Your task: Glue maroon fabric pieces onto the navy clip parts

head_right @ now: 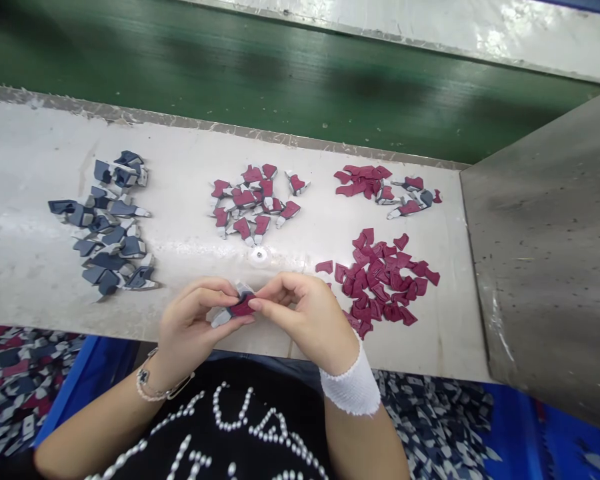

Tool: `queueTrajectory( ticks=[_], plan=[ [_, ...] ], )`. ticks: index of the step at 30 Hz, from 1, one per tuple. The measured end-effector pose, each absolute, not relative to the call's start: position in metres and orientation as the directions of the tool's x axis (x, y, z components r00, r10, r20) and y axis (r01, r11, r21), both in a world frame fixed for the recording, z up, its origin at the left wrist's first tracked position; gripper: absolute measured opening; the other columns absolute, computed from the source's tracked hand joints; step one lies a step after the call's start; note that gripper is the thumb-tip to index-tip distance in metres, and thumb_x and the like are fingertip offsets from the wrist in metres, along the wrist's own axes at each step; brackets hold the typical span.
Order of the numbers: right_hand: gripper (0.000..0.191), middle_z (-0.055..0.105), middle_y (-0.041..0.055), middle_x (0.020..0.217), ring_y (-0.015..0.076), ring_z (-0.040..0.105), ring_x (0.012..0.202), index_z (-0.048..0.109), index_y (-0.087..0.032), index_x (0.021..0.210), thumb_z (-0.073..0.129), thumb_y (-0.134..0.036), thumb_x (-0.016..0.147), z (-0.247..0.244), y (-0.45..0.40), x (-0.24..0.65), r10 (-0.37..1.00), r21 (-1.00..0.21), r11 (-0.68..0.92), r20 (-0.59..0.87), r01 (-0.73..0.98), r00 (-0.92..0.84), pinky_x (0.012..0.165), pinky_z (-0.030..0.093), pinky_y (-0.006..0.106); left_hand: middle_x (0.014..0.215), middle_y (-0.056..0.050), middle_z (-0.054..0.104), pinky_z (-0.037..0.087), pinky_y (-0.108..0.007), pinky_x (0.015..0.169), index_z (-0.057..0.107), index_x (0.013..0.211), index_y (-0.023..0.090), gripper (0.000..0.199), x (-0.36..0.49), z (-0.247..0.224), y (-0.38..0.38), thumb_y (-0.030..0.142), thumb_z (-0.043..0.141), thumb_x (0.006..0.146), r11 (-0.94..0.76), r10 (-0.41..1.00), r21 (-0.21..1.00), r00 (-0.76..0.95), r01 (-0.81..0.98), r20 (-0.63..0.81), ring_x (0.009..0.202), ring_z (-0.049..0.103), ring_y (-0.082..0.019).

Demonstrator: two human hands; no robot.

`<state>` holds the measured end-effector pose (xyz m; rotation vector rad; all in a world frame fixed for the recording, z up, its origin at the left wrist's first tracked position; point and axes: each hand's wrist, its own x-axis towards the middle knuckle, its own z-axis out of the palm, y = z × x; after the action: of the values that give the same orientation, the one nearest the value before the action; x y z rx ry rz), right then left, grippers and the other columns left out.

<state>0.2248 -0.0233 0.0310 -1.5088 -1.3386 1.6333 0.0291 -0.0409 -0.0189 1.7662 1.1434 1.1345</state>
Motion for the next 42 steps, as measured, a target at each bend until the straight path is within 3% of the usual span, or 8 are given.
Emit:
queueTrajectory(
  ticks=[8,14,18,23,35,42],
  plan=[
    [0.020,0.068,-0.0017,0.073,0.0149,0.060,0.069,0.065,-0.020,0.074,0.083,-0.029,0.076,0.027,-0.020,0.225,0.863,-0.901,-0.408,-0.434,0.149,-0.259,0.063,0.047,0.027,0.090,0.000,0.066,0.062,-0.028,0.073,0.064,0.091,0.021,0.031,0.024,-0.023,-0.038,0.016,0.087,0.070,-0.404,0.902,0.898,0.237,0.173,0.360,0.082,0.067,-0.014],
    [0.017,0.067,0.0020,0.092,0.0163,0.061,0.085,0.068,-0.019,0.101,0.066,-0.033,0.093,0.025,-0.018,0.225,0.788,-0.910,-0.414,-0.373,0.028,-0.490,0.076,0.049,0.030,0.090,0.000,0.068,0.062,-0.027,0.074,0.064,0.090,0.021,0.034,0.017,-0.019,-0.037,0.017,0.089,0.067,-0.397,0.894,0.910,0.277,0.120,0.354,0.081,0.068,-0.014],
    [0.019,0.066,0.0014,0.085,0.0152,0.059,0.078,0.068,-0.018,0.091,0.058,-0.033,0.098,0.031,-0.024,0.221,0.816,-0.947,-0.296,-0.319,0.126,-0.482,0.071,0.047,0.028,0.089,0.000,0.069,0.063,-0.028,0.073,0.065,0.090,0.021,0.035,0.019,-0.016,-0.036,0.020,0.090,0.066,-0.422,0.884,0.898,0.274,0.124,0.377,0.080,0.068,-0.014],
    [0.018,0.064,0.0005,0.081,0.0149,0.058,0.075,0.065,-0.018,0.092,0.052,-0.028,0.100,0.039,-0.030,0.217,0.879,-0.951,-0.101,-0.222,0.291,-0.421,0.069,0.045,0.028,0.086,0.000,0.070,0.065,-0.029,0.069,0.066,0.091,0.023,0.031,0.021,-0.011,-0.035,0.023,0.088,0.069,-0.459,0.868,0.880,0.273,0.125,0.414,0.075,0.070,-0.014],
    [0.015,0.064,-0.0007,0.087,0.0151,0.062,0.084,0.060,-0.021,0.104,0.046,-0.028,0.104,0.045,-0.036,0.225,0.826,-0.953,-0.121,-0.252,0.279,-0.504,0.076,0.047,0.027,0.083,0.000,0.071,0.066,-0.029,0.065,0.068,0.088,0.024,0.030,0.020,-0.005,-0.037,0.028,0.089,0.068,-0.459,0.872,0.878,0.254,0.136,0.417,0.070,0.070,-0.014],
    [0.016,0.065,-0.0008,0.086,0.0128,0.059,0.078,0.060,-0.020,0.099,0.046,-0.026,0.104,0.048,-0.037,0.224,0.839,-0.955,-0.048,-0.198,0.293,-0.507,0.072,0.045,0.025,0.079,0.001,0.070,0.066,-0.022,0.061,0.068,0.087,0.021,0.025,0.020,0.002,-0.034,0.027,0.087,0.071,-0.545,0.821,0.829,0.286,0.129,0.495,0.067,0.072,-0.012]
  ],
)
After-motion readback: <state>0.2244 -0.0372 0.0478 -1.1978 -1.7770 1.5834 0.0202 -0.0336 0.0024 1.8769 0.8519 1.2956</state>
